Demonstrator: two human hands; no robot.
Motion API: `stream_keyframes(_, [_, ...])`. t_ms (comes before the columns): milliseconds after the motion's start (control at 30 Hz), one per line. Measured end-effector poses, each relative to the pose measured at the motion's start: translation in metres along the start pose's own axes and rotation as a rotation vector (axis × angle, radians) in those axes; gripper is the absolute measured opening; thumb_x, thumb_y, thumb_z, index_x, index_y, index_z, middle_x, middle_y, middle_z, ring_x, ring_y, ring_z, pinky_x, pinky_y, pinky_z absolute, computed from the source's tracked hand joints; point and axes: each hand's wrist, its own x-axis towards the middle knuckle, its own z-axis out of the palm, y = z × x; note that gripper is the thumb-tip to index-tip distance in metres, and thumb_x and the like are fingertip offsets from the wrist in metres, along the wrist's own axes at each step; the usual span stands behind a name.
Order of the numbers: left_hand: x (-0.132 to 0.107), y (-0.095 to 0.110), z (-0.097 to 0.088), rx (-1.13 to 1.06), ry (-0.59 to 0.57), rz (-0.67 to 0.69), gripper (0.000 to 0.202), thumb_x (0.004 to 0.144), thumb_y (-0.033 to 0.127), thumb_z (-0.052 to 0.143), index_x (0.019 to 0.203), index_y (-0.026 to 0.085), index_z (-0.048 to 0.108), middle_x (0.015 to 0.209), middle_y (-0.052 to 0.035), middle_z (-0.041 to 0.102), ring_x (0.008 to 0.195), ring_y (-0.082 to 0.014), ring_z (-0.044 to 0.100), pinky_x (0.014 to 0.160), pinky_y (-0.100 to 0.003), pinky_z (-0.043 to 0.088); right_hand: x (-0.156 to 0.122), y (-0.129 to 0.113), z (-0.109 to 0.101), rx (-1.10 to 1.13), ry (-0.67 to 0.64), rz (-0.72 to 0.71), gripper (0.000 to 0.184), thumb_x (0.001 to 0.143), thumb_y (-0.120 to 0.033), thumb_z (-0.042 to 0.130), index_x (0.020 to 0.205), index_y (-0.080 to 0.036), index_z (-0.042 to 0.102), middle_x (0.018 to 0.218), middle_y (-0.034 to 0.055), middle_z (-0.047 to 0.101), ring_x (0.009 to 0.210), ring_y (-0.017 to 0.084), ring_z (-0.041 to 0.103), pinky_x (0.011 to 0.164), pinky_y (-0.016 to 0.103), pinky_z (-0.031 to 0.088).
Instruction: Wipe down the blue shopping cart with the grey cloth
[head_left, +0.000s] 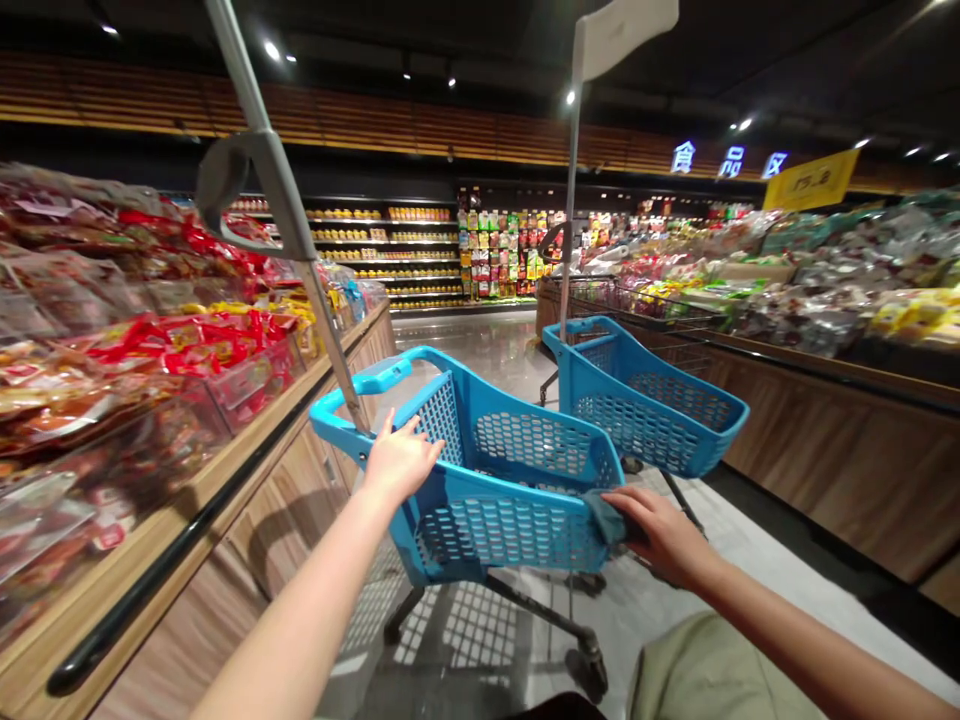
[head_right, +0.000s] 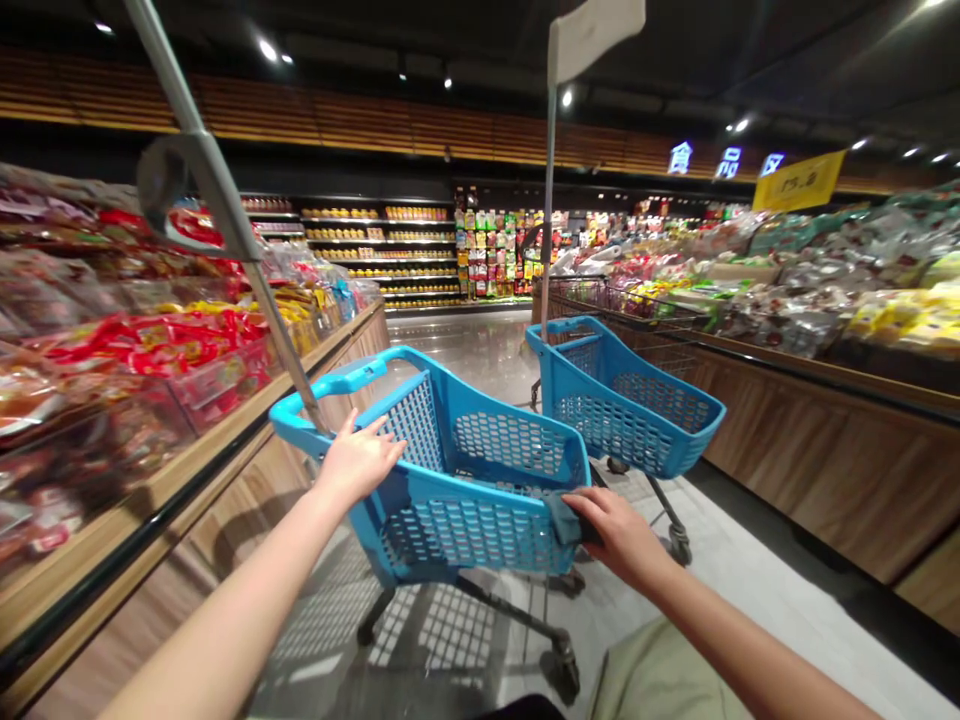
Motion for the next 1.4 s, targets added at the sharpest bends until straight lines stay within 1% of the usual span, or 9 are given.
stream_keyframes(233, [0.021,-0.004,0.009,-0.05,-0.04,-0.214,0.043,0.098,0.039,0.034,0.113,0.022,0.07,0.139,-0.0122,0.055,0.142,-0.0332,0.031,0.111,-0.068,0.011,0.007,-0.041,0.016,0.131,0.086,0.042,0.054,0.065,-0.007,0.055,0.117,-0.022,0.058,0.108,0.0076,0.063,0.098,0.022,0.06,0.084,0.035,0.049])
stream_keyframes(433, [0.023,0.059,0.015,-0.287,-0.04,-0.191,0.053,0.1,0.046,0.024,0.143,0.022,0.043,0.154,-0.0117,0.035,0.146,-0.0313,0.02,0.111,-0.066,0.018,0.019,-0.122,0.038,0.256,-0.08,-0.067,0.059,0.064,-0.013,0.058,0.122,-0.023,0.057,0.117,0.0091,0.062,0.105,0.024,0.059,0.09,0.036,0.048])
stream_keyframes(567, [0.004,0.076,0.031,-0.266,-0.018,-0.195,0.056,0.099,0.048,0.028,0.149,0.022,0.033,0.156,-0.0121,0.029,0.147,-0.0307,0.017,0.112,-0.065,0.017,0.028,-0.162,0.047,0.221,-0.208,-0.34,0.058,0.075,-0.021,0.059,0.133,-0.022,0.05,0.133,0.0124,0.055,0.116,0.026,0.053,0.1,0.041,0.044])
stream_keyframes(733, [-0.025,0.038,0.048,-0.091,-0.08,-0.303,0.06,0.095,0.047,0.039,0.146,0.016,0.039,0.155,-0.0182,0.03,0.146,-0.0336,0.02,0.112,-0.066,0.014,0.031,-0.119,0.042,0.148,-0.165,-0.458,0.051,0.08,-0.012,0.052,0.131,-0.02,0.052,0.133,0.0128,0.057,0.124,0.025,0.049,0.109,0.045,0.037])
stream_keyframes(933, [-0.039,0.009,0.035,-0.056,0.07,-0.484,0.059,0.096,0.038,0.035,0.147,0.009,0.035,0.156,-0.02,0.025,0.147,-0.0328,0.017,0.114,-0.063,0.015,0.067,-0.043,0.013,0.193,0.045,-0.061,0.053,0.071,-0.007,0.051,0.122,-0.022,0.058,0.125,0.0094,0.06,0.115,0.023,0.057,0.099,0.039,0.047])
stream_keyframes(1033, [-0.054,0.024,0.028,-0.123,0.086,-0.545,0.06,0.095,0.04,0.036,0.148,0.011,0.034,0.156,-0.0204,0.025,0.146,-0.0333,0.019,0.113,-0.062,0.021,0.108,-0.047,0.011,0.225,0.215,0.002,0.056,0.074,-0.008,0.048,0.128,-0.022,0.054,0.133,0.0101,0.054,0.123,0.024,0.052,0.105,0.044,0.043])
stream_keyframes(1167, [-0.087,0.06,0.023,-0.169,0.089,-0.446,0.06,0.097,0.044,0.033,0.151,0.018,0.029,0.158,-0.0152,0.023,0.147,-0.03,0.017,0.113,-0.061,0.021,0.147,-0.068,0.037,0.229,0.019,-0.198,0.054,0.072,-0.006,0.05,0.122,-0.022,0.059,0.136,0.0089,0.053,0.132,0.024,0.043,0.111,0.046,0.035])
stream_keyframes(1267, [-0.105,0.072,0.021,-0.167,0.08,-0.433,0.061,0.096,0.043,0.035,0.151,0.018,0.029,0.157,-0.016,0.026,0.147,-0.0312,0.018,0.113,-0.062,0.021,0.146,-0.082,0.052,0.26,-0.105,-0.275,0.043,0.071,-0.006,0.05,0.109,-0.02,0.064,0.119,0.0072,0.062,0.124,0.022,0.049,0.11,0.043,0.036])
stream_keyframes(1400, [-0.112,0.056,0.02,-0.221,0.058,-0.457,0.061,0.096,0.042,0.038,0.152,0.019,0.026,0.157,-0.0158,0.028,0.146,-0.0298,0.022,0.112,-0.059,0.026,0.11,-0.105,0.042,0.288,-0.211,-0.332,0.035,0.07,-0.008,0.052,0.1,-0.021,0.064,0.106,0.0053,0.065,0.115,0.022,0.052,0.107,0.04,0.037])
